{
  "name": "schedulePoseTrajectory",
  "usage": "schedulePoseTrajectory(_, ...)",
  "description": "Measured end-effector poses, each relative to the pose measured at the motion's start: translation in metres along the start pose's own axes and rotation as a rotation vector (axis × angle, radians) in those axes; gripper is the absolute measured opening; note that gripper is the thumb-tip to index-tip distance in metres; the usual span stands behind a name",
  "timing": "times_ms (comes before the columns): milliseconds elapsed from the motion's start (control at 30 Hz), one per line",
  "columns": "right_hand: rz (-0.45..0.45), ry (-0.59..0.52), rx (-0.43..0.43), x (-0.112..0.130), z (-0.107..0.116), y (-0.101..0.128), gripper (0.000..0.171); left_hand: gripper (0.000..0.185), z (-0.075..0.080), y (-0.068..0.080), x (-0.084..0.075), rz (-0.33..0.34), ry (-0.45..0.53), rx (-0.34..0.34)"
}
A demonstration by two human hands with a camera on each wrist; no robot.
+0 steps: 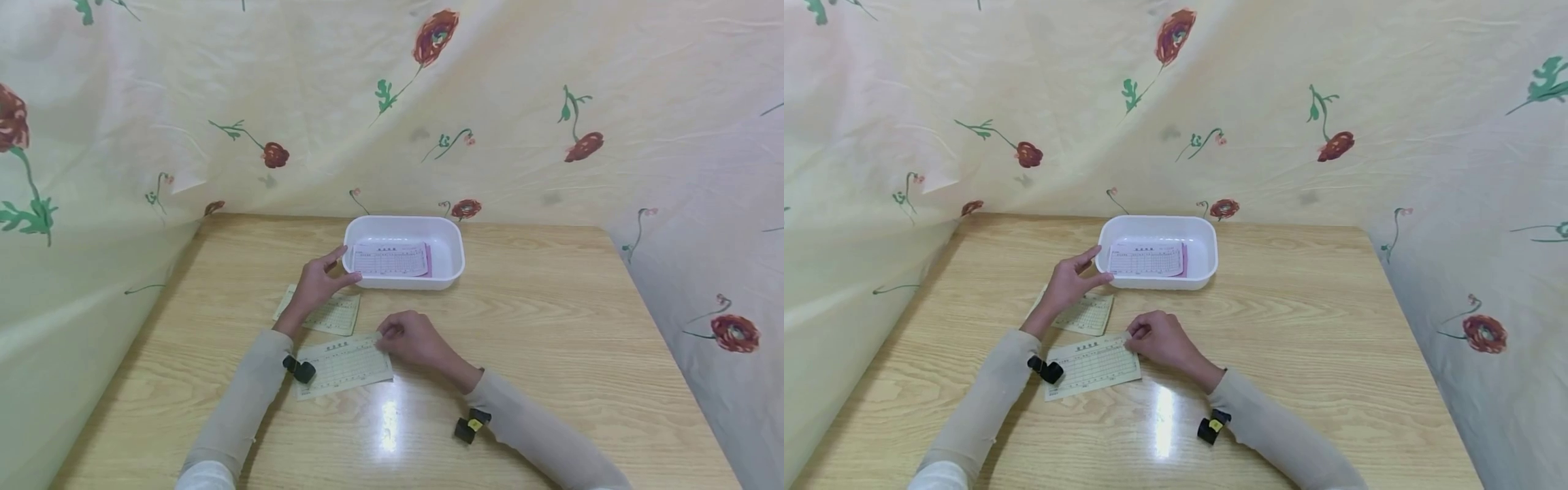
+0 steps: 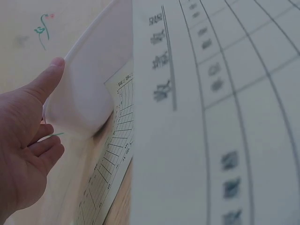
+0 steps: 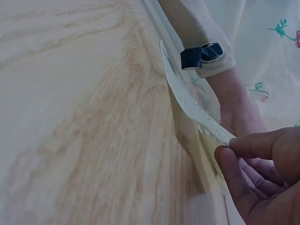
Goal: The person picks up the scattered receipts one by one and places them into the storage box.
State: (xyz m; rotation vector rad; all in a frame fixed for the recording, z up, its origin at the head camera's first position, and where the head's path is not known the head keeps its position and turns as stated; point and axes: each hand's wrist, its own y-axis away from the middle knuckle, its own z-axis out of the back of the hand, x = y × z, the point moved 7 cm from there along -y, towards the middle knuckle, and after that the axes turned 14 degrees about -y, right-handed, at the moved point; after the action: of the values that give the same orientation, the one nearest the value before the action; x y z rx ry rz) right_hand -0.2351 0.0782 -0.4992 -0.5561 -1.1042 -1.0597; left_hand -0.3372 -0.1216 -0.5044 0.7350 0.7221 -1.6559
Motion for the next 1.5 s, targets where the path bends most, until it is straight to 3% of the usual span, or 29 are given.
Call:
schedulePoseTrajectory(433, -0.002, -0.02, -0.049, -0.001, 0.022, 0.003, 0.009, 0.087, 0.001, -0.001, -0.002, 0.009, -0.008, 0.015)
schedulePoseTrajectory(767, 0.077, -0.038, -0.096, 0.003, 0.045, 0.012, 0.015, 0.085, 0.001, -0.001, -0.003, -0.004, -0.007, 0.011)
schedulePoseTrajectory(1233, 0.031, -0.094, -0.146, 0.009, 0.068, 0.022, 0.021, 0.087, 0.0, -0.001, -0.004, -0.019, -0.004, 0.003)
schedulePoseTrajectory(1500, 0.059, -0.111, -0.174, 0.021, 0.081, 0.023, 0.023, 0.088, -0.001, 0.0, -0.001, -0.011, -0.012, 0.005)
